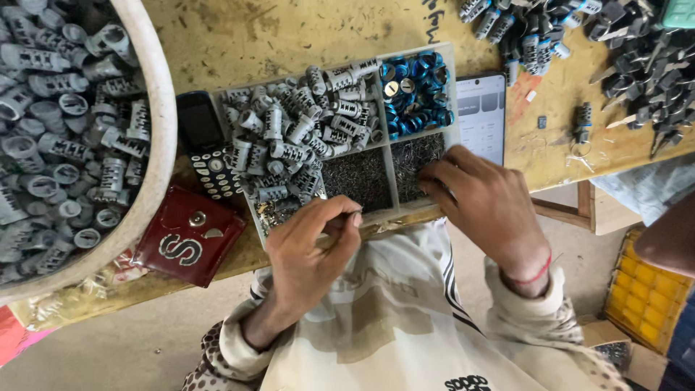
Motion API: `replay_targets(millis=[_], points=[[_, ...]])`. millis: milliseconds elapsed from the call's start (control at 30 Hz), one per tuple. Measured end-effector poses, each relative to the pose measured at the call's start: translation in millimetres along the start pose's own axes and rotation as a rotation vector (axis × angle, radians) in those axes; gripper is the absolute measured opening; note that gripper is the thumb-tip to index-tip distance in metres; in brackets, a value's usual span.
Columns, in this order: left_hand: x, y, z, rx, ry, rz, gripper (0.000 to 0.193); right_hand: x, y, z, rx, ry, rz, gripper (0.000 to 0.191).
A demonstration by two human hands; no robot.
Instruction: The person sits at a workbench assembling small metal components. They pick a metal body from a compartment tray, insert smaller metal inserts and a blue-topped piece into it by hand, press the parts together, and set the finished assembly on the table beside the tray, repeating the cycle.
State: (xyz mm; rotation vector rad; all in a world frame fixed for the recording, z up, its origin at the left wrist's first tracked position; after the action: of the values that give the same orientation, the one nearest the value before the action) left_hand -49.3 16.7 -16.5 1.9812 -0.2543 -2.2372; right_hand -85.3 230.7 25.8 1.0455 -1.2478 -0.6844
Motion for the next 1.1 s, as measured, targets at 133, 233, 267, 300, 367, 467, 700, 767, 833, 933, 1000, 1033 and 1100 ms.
replay_targets(millis=[133,233,267,300,367,467,700,767,833,933,1000,1033,1100], points=[[1.1,-0.3,-2.3,0.027,0.002,0.011,0.015,-8.1,-0.3,-6.6,0.008,-0.005,-0.054,0.013],[-2.9,3.0,-3.3,0.038,0.087,-0.113,0.018,-8.1,-4.3,-7.2,-0.015,-0.125,0.003,0.009],[-4.3,3.7,-2.4,0.045,0.101,-0.118,0.017,-6.5,-4.9,-6.4,-0.043,-0.141,0.028,0.01],[-5.5,3.8,-1.5,0.054,0.117,-0.126,0.017,-5.1,-5.6,-6.0,-0.069,-0.159,0.05,0.011],[-7.6,4.1,1.5,0.057,0.126,-0.136,0.016,-3.8,-4.9,-5.7,-0.124,-0.168,0.09,0.012],[-10.1,4.4,4.1,0.06,0.122,-0.136,0.016,-8.5,-5.7,-10.2,-0.173,-0.207,0.176,0.013],[-11.0,-0.7,0.5,0.091,0.083,-0.153,0.016,-33.9,-16.8,-26.7,-0.252,-0.325,0.485,0.008],[-10.6,-3.5,-0.2,0.117,0.074,-0.167,0.016,-34.9,-16.9,-29.3,-0.281,-0.359,0.601,0.006],[-10.2,-7.9,-1.2,0.148,0.095,-0.195,0.017,-30.3,-17.7,-32.5,-0.301,-0.453,0.746,0.005],[-12.2,-14.9,-2.8,0.143,0.088,-0.188,0.016,-4.8,-22.9,-38.0,-0.28,-0.494,1.194,0.006],[-8.8,-20.2,-6.8,0.124,0.291,-0.395,0.013,22.6,-19.8,-39.6,-0.382,-0.194,0.748,0.013],[-6.8,-22.5,-8.8,0.119,0.39,-0.5,0.012,35.5,-18.3,-41.5,-0.427,-0.049,0.516,0.017],[-3.8,-24.0,-10.7,0.145,0.501,-0.669,0.014,40.7,-18.6,-46.0,-0.396,-0.095,0.503,0.017]])
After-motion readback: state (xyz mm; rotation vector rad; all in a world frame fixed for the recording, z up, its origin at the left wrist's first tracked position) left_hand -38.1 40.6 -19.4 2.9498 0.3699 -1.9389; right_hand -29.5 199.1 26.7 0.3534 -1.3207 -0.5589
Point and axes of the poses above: each hand's wrist, its own z-axis towards the middle knuckle, its own y-axis out of the back of the hand, x = y × z, the point moved 4 cm from there along z, towards the middle knuckle, and after that the axes turned 7 degrees about -x, right-handed, at the moved point
